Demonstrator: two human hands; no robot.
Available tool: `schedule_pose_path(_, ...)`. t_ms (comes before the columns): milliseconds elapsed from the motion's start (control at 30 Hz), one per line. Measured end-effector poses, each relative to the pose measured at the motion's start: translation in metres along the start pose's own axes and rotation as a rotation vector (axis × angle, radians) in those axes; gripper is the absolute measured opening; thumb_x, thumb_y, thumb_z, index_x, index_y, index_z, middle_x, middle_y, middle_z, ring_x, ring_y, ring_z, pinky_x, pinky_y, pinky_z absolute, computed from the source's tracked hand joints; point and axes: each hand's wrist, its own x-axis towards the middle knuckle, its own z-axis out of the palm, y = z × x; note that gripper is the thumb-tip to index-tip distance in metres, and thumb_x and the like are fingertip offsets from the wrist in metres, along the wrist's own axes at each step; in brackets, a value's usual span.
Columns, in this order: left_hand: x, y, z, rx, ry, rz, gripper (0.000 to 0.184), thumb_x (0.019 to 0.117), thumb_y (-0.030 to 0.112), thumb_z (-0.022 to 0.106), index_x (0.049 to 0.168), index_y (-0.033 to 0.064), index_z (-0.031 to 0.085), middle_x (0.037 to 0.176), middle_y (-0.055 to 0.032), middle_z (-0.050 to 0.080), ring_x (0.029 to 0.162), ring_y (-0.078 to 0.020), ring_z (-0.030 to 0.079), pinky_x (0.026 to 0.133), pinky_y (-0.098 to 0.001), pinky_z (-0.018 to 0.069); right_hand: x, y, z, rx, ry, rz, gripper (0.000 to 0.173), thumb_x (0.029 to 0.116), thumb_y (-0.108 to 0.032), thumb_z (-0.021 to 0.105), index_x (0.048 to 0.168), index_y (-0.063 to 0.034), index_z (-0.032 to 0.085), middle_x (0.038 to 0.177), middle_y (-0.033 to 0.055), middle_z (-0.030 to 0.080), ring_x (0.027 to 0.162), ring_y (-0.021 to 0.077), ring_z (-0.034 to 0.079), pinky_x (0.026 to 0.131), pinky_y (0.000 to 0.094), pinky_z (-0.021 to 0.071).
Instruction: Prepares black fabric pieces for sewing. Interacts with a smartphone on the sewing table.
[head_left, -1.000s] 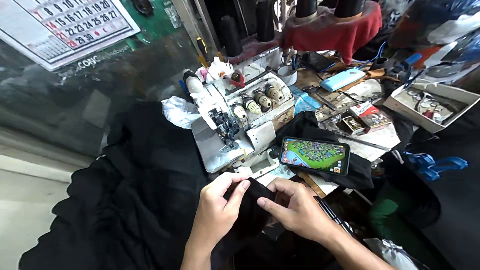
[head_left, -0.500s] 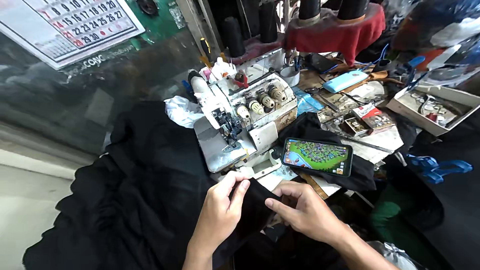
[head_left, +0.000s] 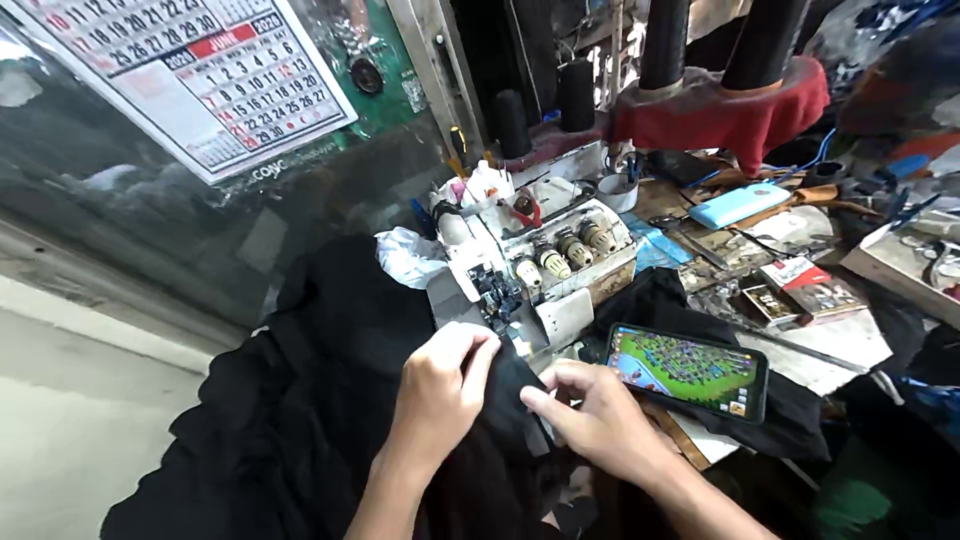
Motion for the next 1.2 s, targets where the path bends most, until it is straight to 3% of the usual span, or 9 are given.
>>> schedule_pose_path(100, 0.008, -0.022, 0.021, 0.126, -0.022, 0.030, 0.017, 0.1017, 0.034, 0.062, 0.107, 0.0220, 0.073, 0.100, 0.0102, 0.068, 0.091, -0.0006, 0.067, 0.081, -0.0271, 0.0609, 0.014, 0.018, 0.008, 0.042, 0.047, 0.119, 0.030, 0.0968, -0.044, 0.069, 0.092, -0.0153, 0.074, 0.077, -0.0007, 0.070, 0.060, 0.0140, 0.066, 0.054, 0.0324, 0.0586)
schedule_pose_path(333, 0.003, -0.032, 0.018, 0.114, -0.078, 0.121, 0.020, 0.1036, 0.031, 0.059, 0.106, 0.0203, 0.076, 0.099, 0.0085, 0.068, 0.093, -0.0022, 0.066, 0.080, -0.0244, 0.0584, 0.012, 0.025, 0.014, 0.105, 0.057, 0.069, 0.025, 0.0975, -0.039, 0.069, 0.090, -0.0156, 0.074, 0.082, -0.0029, 0.070, 0.064, 0.0120, 0.066, 0.055, 0.0299, 0.0580)
schedule_pose_path(433, 0.005, -0.034, 0.013, -0.006, -0.107, 0.066, 0.019, 0.1022, 0.028, 0.060, 0.108, 0.0204, 0.077, 0.101, 0.0101, 0.070, 0.095, -0.0019, 0.067, 0.083, -0.0249, 0.0601, 0.014, 0.026, 0.012, 0.115, 0.067, 0.052, 0.024, 0.0971, -0.038, 0.070, 0.089, -0.0159, 0.074, 0.084, -0.0033, 0.070, 0.066, 0.0116, 0.066, 0.056, 0.0297, 0.0580)
schedule_pose_path(667, 0.013, -0.024, 0.023, 0.022, 0.029, -0.126, 0.010, 0.0957, 0.029, 0.067, 0.103, 0.0232, 0.067, 0.092, 0.0138, 0.068, 0.082, 0.0006, 0.067, 0.071, -0.0248, 0.0610, 0.025, 0.015, 0.016, 0.160, 0.179, 0.144, 0.028, 0.0964, -0.040, 0.069, 0.087, -0.0153, 0.077, 0.078, -0.0011, 0.071, 0.060, 0.0142, 0.066, 0.051, 0.0309, 0.0583)
schedule_pose_path(867, 0.010, -0.023, 0.026, 0.110, 0.063, -0.101, 0.009, 0.0962, 0.030, 0.066, 0.102, 0.0225, 0.068, 0.095, 0.0124, 0.069, 0.087, 0.0008, 0.067, 0.075, -0.0248, 0.0613, 0.026, 0.025, 0.020, 0.124, 0.191, 0.097, 0.028, 0.0956, -0.043, 0.069, 0.088, -0.0175, 0.077, 0.079, -0.0038, 0.071, 0.064, 0.0131, 0.066, 0.057, 0.0323, 0.0585)
schedule_pose_path(967, 0.000, -0.008, 0.014, 0.224, 0.032, -0.025, 0.020, 0.0988, 0.034, 0.061, 0.105, 0.0216, 0.075, 0.102, 0.0089, 0.070, 0.097, -0.0069, 0.065, 0.084, -0.0332, 0.0569, 0.024, 0.024, 0.018, 0.107, 0.143, 0.074, 0.025, 0.0970, -0.042, 0.068, 0.093, -0.0176, 0.076, 0.081, -0.0044, 0.071, 0.069, 0.0112, 0.068, 0.062, 0.0310, 0.0589)
schedule_pose_path(1067, -0.017, 0.013, 0.025, 0.240, 0.063, -0.023, 0.023, 0.1011, 0.033, 0.057, 0.105, 0.0246, 0.078, 0.104, 0.0089, 0.071, 0.101, -0.0102, 0.064, 0.086, -0.0379, 0.0527, 0.024, 0.026, 0.017, 0.110, 0.099, 0.077, 0.023, 0.0986, -0.040, 0.067, 0.098, -0.0178, 0.075, 0.088, -0.0049, 0.073, 0.079, 0.0103, 0.071, 0.073, 0.0310, 0.0621)
schedule_pose_path(1200, -0.030, 0.020, 0.038, 0.294, 0.053, -0.056, 0.026, 0.1012, 0.037, 0.055, 0.110, 0.0277, 0.077, 0.109, 0.0070, 0.069, 0.105, -0.0131, 0.062, 0.088, -0.0387, 0.0501, 0.021, 0.018, 0.019, 0.200, 0.074, 0.089, 0.021, 0.1020, -0.031, 0.064, 0.098, -0.0118, 0.070, 0.081, 0.0012, 0.071, 0.068, 0.0152, 0.069, 0.063, 0.0314, 0.0610)
